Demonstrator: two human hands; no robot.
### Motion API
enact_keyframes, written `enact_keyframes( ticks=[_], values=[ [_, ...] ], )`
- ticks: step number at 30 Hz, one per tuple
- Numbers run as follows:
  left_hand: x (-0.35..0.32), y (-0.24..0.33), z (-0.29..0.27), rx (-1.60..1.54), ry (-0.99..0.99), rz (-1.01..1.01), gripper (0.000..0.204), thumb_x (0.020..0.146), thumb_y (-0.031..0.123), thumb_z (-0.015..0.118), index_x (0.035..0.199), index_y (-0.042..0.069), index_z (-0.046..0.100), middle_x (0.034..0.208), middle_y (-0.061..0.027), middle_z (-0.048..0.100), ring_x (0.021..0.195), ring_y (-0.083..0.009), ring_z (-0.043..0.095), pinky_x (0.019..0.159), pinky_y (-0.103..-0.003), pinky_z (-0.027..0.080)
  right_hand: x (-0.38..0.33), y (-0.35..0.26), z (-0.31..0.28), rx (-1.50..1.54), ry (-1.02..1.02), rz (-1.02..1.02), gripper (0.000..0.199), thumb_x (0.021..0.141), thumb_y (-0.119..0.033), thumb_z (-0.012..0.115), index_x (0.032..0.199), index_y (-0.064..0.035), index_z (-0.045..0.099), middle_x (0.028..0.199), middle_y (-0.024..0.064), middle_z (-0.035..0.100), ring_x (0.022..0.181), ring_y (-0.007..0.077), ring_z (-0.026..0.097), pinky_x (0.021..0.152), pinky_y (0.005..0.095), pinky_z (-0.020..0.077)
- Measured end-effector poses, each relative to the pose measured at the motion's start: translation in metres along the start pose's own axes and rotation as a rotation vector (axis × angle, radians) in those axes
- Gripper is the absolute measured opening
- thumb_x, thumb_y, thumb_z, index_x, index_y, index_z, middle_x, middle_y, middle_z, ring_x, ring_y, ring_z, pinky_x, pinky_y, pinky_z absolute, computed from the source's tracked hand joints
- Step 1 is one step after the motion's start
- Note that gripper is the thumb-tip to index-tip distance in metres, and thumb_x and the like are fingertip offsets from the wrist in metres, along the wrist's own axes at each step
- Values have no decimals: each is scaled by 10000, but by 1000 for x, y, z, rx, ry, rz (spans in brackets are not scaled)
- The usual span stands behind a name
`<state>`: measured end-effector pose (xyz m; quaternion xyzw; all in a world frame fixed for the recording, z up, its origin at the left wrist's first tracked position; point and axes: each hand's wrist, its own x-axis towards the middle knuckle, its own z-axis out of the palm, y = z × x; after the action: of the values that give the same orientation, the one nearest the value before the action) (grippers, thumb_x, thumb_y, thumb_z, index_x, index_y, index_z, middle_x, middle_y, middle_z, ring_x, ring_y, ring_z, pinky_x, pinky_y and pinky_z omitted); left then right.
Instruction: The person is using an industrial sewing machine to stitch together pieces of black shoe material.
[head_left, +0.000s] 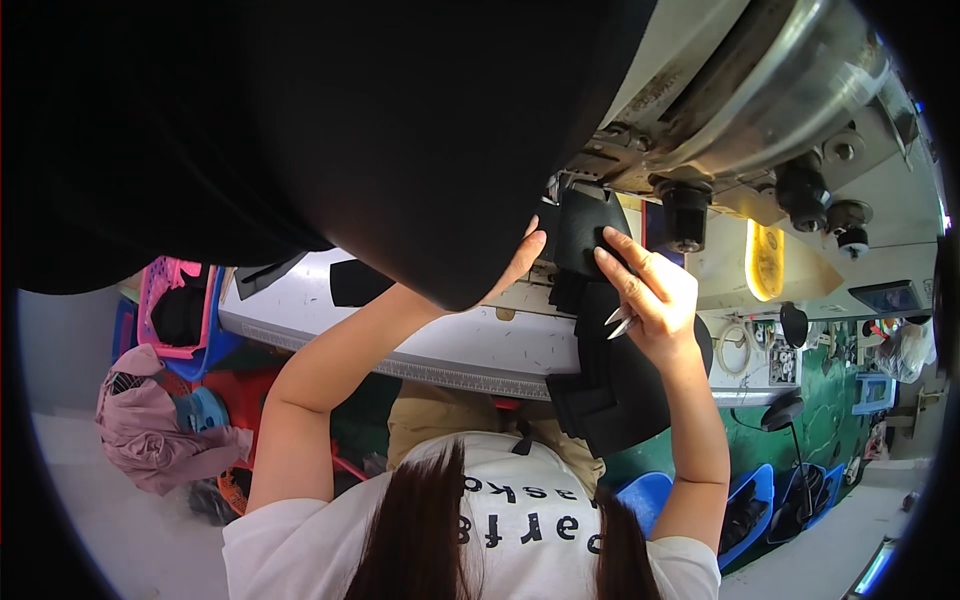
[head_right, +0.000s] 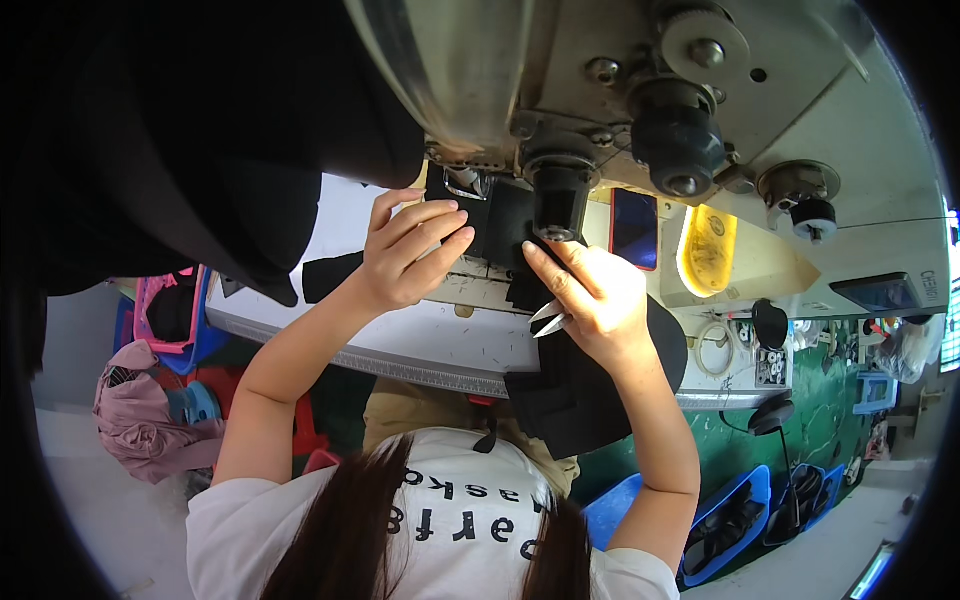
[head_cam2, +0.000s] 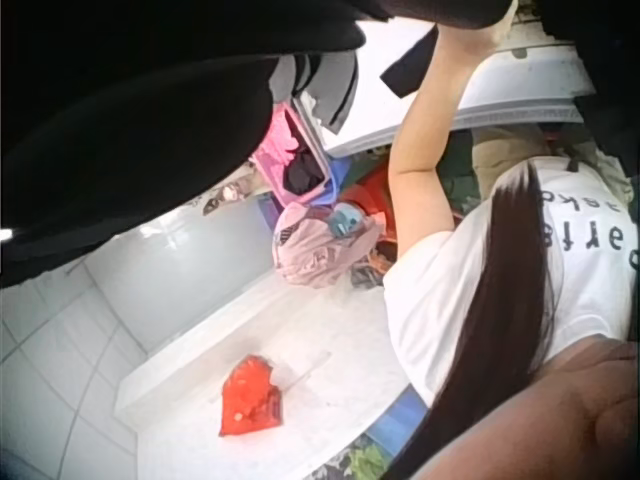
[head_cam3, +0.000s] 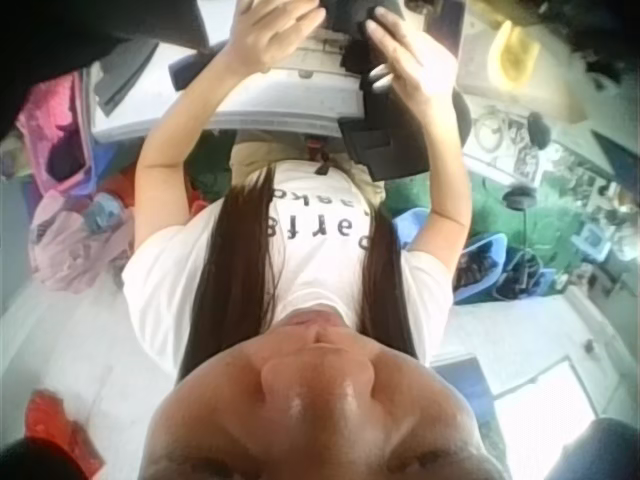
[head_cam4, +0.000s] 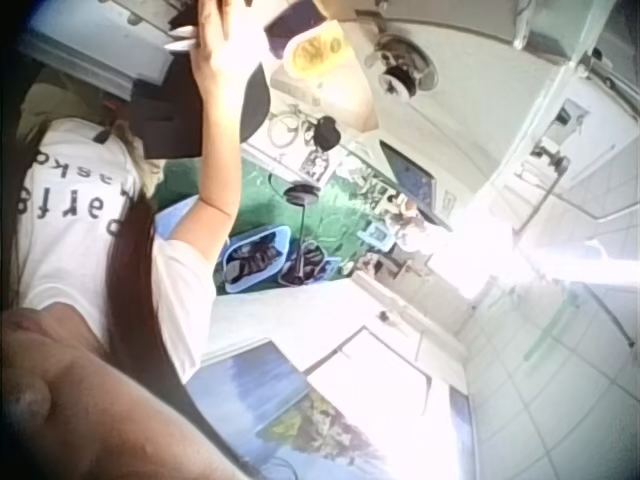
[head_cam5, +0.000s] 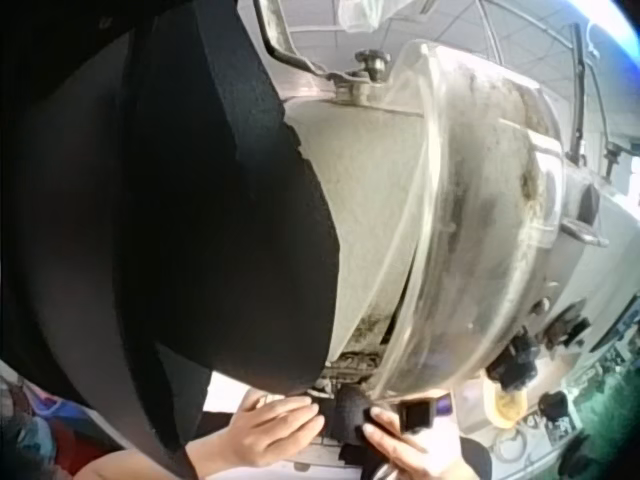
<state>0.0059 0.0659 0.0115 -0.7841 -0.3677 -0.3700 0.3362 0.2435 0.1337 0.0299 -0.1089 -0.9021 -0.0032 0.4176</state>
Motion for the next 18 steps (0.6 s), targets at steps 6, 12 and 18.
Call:
enact_keyframes(
  ticks=[6, 12, 18],
  values=[
    [2, -4, 10, -23, 31, -110, 193, 687, 36, 743, 863, 71, 673, 877, -22, 661, 848, -171, 635, 786, -345, 414, 7, 10, 3, -4, -31, 25, 658, 477, -35, 688, 1134, -71, 670, 819, 59, 613, 647, 223, 595, 553, 309, 487],
    [13, -18, 15, 50, 64, -36, 198, 658, 23, 760, 824, 65, 660, 820, -20, 637, 780, -174, 623, 683, -312, 393, 11, 24, 6, -57, -111, 151, 494, 718, 130, 632, 1140, -124, 674, 1130, 105, 657, 909, 293, 659, 766, 332, 520],
    [-1, -24, 29, -124, 19, -235, 172, 689, -30, 718, 819, 51, 641, 844, -52, 612, 756, -186, 614, 689, -338, 436, 2, 46, 9, -34, -191, 309, 542, 714, 134, 645, 1191, -123, 644, 1058, 114, 670, 872, 242, 660, 715, 315, 522]
  ],
)
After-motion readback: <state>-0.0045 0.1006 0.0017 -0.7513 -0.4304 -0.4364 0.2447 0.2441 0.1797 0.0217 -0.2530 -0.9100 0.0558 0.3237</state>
